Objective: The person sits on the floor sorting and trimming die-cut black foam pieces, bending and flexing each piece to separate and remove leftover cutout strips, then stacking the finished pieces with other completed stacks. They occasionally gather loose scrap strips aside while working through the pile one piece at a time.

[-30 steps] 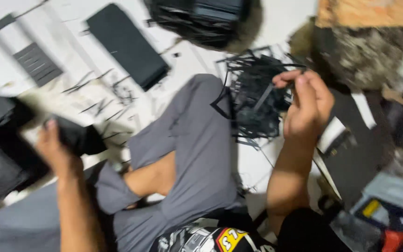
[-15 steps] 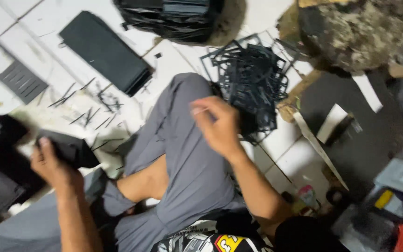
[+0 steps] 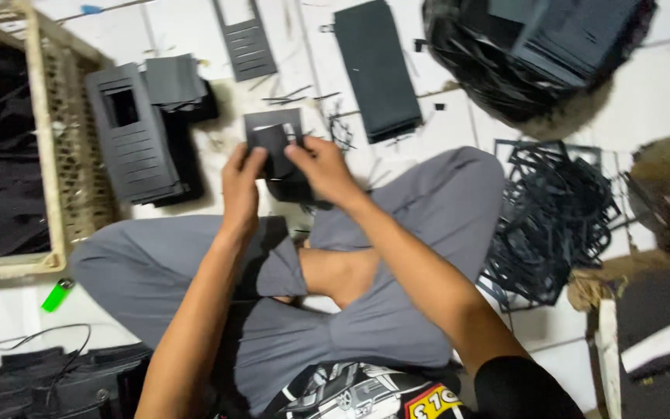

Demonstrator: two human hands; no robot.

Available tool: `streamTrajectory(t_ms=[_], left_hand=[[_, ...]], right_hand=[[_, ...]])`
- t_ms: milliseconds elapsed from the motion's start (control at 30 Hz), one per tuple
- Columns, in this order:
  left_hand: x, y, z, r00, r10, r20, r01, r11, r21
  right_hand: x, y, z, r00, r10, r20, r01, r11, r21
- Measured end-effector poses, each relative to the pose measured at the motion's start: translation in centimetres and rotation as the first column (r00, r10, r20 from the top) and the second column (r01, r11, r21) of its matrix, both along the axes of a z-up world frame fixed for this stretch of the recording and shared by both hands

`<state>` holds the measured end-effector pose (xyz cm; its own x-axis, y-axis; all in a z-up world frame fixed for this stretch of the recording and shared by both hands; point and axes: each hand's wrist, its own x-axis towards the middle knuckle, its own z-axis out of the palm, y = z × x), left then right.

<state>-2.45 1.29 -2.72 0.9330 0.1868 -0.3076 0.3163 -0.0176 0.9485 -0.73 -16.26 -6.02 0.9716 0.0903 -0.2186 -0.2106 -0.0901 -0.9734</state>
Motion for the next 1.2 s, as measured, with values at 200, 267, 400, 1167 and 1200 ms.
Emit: streamTrajectory(t_ms=[200, 267, 400, 1167, 1200], left_hand=[[0.7, -0.7, -1.0, 0.977, -0.007, -0.214, -0.043, 0.973, -0.228], [1.0, -0.7, -0.9, 0.973, 0.008, -0.230, -0.078, 0.952, -0.296], [1.5, 0.0, -3.1, 0.963, 0.034, -0.267, -0.142, 0.907, -0.397], [4.0, 0.5, 3.1, 0.945, -0.131, -0.299, 0.187, 0.968, 0.166], [4.3, 0.8, 4.7, 0.915, -0.184, -0.360, 0.271, 0.939, 0.210]], right_hand=[[-0.2, -0.2, 4.5, 0.968, -0.033, -0.250, 0.128, 0.918, 0.376], [0.3, 0.0, 3.5, 0.979, -0.050, -0.198, 0.121, 0.925, 0.361], [0.7, 0.2, 4.5, 0.996, -0.017, 0.082, 0.009, 0.995, 0.099], [11.3, 10.9, 8.7, 0.983, 0.071, 0.167, -0.043, 0.984, -0.171], [12.6, 12.3, 8.6, 0.982, 0.132, 0.136, -0.104, 0.974, -0.200]])
